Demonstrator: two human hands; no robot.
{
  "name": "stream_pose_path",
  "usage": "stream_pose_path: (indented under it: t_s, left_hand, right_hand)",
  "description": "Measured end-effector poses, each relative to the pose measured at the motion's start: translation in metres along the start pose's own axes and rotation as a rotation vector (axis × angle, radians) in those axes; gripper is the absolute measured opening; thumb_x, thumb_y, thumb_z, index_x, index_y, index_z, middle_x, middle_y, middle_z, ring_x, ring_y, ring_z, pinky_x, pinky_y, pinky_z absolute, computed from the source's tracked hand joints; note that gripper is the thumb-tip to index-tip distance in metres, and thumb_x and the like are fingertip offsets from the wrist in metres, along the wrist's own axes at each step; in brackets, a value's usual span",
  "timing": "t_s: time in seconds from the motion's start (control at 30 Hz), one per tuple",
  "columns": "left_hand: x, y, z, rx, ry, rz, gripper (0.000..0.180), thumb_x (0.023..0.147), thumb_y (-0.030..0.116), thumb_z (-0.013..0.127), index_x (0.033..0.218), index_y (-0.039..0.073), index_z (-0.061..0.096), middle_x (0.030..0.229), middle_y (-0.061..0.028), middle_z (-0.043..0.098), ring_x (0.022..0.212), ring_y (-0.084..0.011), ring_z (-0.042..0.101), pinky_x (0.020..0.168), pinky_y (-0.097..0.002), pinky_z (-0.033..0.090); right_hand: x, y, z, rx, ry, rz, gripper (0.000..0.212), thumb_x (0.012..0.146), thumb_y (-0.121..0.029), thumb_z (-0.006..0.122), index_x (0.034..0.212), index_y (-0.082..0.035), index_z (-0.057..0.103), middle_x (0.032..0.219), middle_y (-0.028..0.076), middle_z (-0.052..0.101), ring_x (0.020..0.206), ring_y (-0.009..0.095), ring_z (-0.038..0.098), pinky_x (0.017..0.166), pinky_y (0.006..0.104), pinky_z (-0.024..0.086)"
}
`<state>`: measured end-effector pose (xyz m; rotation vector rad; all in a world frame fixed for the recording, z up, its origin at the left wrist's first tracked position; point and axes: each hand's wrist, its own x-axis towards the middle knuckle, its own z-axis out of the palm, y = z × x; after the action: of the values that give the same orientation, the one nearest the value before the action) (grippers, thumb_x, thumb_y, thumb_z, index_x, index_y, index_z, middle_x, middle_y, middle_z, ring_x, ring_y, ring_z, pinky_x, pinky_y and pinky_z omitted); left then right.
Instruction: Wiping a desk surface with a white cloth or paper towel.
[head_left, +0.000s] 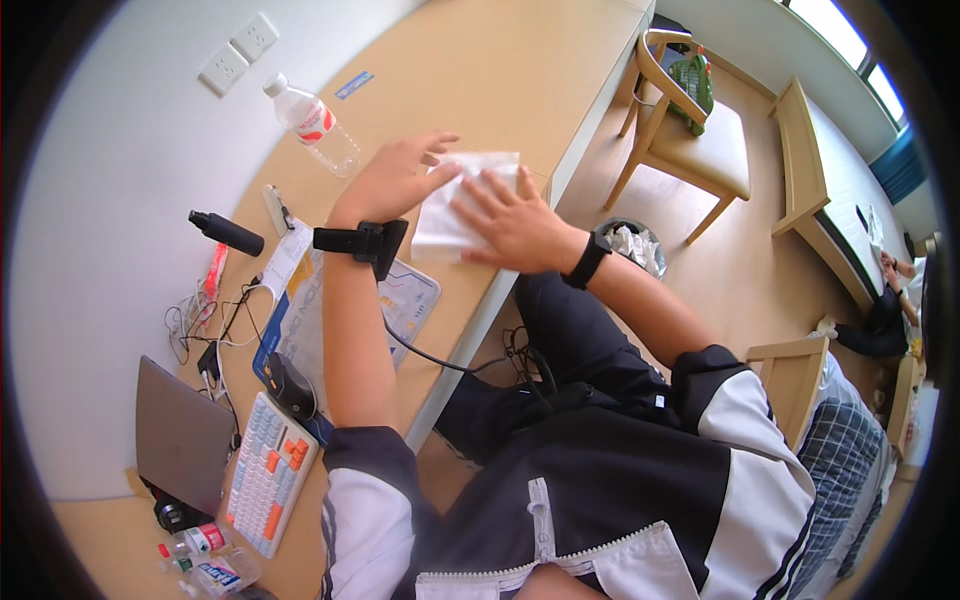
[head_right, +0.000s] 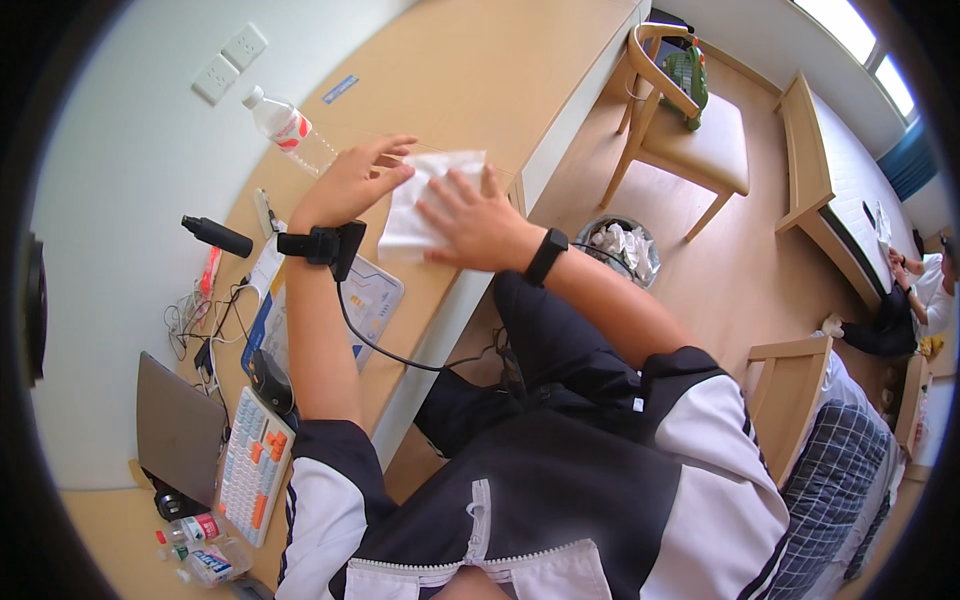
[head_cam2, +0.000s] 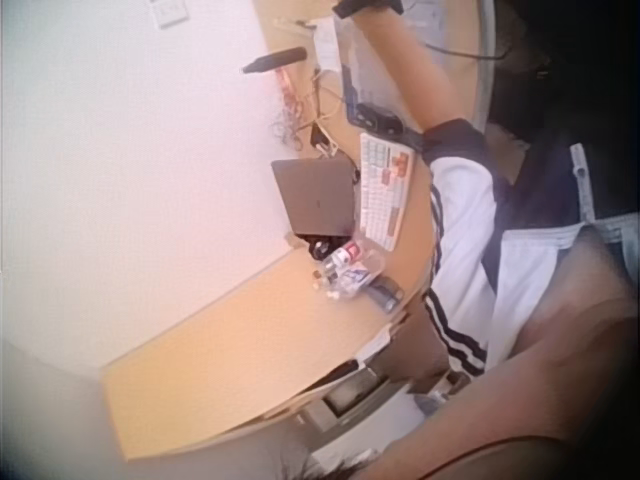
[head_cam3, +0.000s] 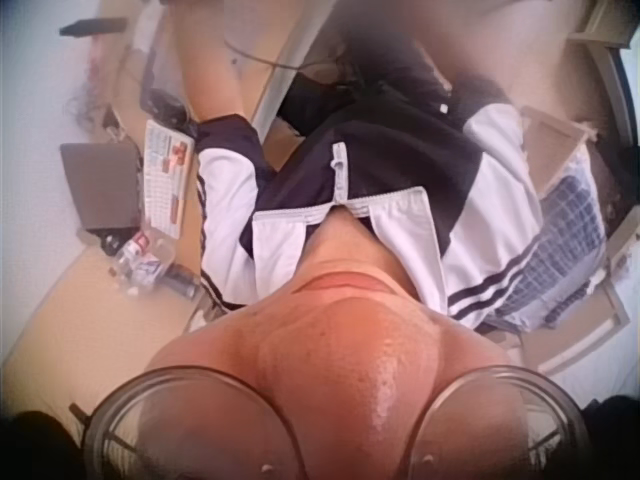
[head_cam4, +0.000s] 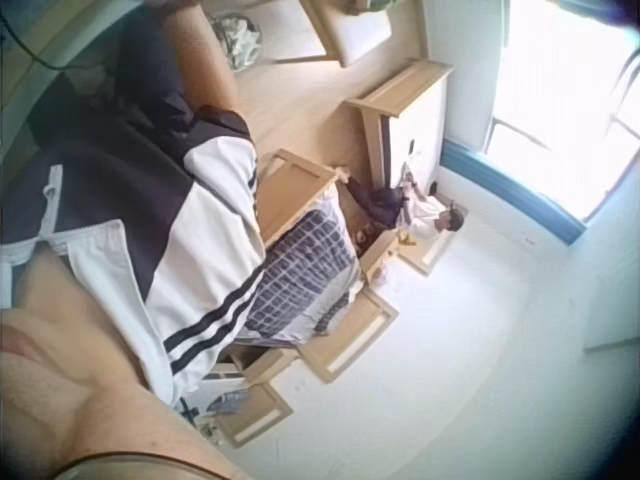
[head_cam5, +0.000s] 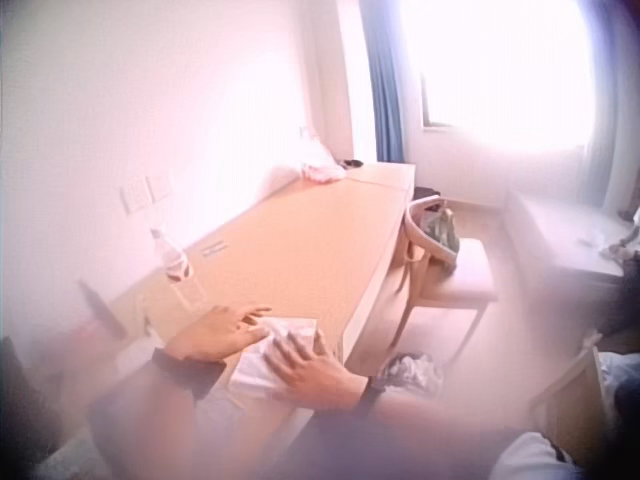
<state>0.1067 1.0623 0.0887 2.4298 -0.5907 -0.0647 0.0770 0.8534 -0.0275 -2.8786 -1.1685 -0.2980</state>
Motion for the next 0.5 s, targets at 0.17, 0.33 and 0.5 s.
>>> stream_pose_path:
  t_s: [0.17,0.33,0.5]
  left_hand:
    - [-0.005,0.0,0.004,0.104,-0.122,-0.038,0.056,0.093,0.037,0.068,0.139,0.007,0.057,0.133,-0.0185,0.063,0.12,-0.0329,0.061,0.099,-0.043,0.049]
    - [-0.001,0.005,0.01,0.16,-0.054,0.03,0.058,0.091,0.036,0.068,0.136,0.001,0.058,0.134,-0.0239,0.06,0.127,-0.0372,0.056,0.107,-0.0429,0.044]
    - [0.002,-0.012,0.016,0.19,-0.1,0.044,0.058,0.093,0.038,0.067,0.141,0.008,0.055,0.139,-0.0187,0.059,0.126,-0.034,0.057,0.103,-0.0429,0.047]
  right_hand:
    - [0.015,0.042,0.005,-0.01,-0.047,0.039,0.08,0.096,-0.072,0.036,0.158,-0.021,0.03,0.166,0.011,0.024,0.153,0.034,0.021,0.114,0.0719,0.015]
    - [0.022,0.101,-0.002,0.044,-0.066,0.389,0.081,0.098,-0.072,0.031,0.159,-0.019,0.028,0.166,0.013,0.022,0.153,0.036,0.02,0.114,0.0732,0.015]
    - [0.017,0.045,-0.003,-0.046,-0.1,0.213,0.081,0.099,-0.071,0.03,0.158,-0.015,0.029,0.164,0.02,0.024,0.151,0.042,0.021,0.115,0.0721,0.013]
